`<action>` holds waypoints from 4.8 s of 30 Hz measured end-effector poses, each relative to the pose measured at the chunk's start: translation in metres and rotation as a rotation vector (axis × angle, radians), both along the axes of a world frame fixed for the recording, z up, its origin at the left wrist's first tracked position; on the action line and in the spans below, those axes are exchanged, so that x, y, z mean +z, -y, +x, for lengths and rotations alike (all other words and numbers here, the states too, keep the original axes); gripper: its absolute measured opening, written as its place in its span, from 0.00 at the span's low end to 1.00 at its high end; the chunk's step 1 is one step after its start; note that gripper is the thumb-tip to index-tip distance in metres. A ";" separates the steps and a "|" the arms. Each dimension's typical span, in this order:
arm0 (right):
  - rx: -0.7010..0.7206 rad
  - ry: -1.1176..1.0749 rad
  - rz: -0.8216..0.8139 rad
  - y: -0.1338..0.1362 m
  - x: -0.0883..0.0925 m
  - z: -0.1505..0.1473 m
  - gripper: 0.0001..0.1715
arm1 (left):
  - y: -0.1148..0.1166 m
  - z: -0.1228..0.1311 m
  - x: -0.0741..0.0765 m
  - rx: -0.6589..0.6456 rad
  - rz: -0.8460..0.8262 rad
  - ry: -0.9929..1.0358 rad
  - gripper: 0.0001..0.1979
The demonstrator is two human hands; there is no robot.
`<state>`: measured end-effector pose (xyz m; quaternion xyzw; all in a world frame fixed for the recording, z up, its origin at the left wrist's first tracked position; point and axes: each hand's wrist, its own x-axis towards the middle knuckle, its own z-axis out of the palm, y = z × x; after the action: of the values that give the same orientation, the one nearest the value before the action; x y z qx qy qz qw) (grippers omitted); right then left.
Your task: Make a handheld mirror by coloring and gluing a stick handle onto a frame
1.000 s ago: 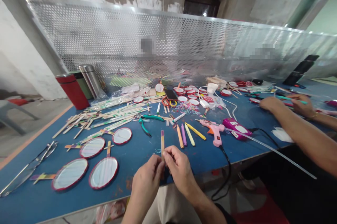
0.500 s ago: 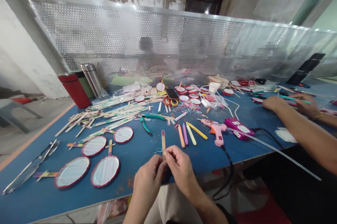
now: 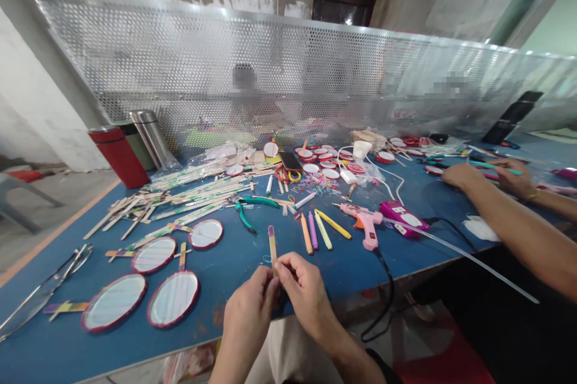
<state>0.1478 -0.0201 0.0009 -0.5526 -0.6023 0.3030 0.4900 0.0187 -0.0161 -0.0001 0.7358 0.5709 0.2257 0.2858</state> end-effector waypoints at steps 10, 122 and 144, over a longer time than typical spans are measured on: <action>-0.010 0.123 0.080 0.005 0.000 0.004 0.14 | 0.001 -0.002 -0.002 0.003 0.021 0.038 0.15; -0.511 1.027 -0.141 -0.046 0.011 0.095 0.09 | -0.001 -0.002 0.000 0.007 -0.042 0.045 0.15; -0.430 1.027 -0.262 -0.062 0.021 0.095 0.11 | 0.001 -0.001 0.000 0.020 0.006 0.060 0.14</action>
<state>0.2427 0.0424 0.0214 -0.7952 -0.5946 -0.0391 0.1125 0.0176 -0.0169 -0.0003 0.7239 0.5685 0.2522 0.2985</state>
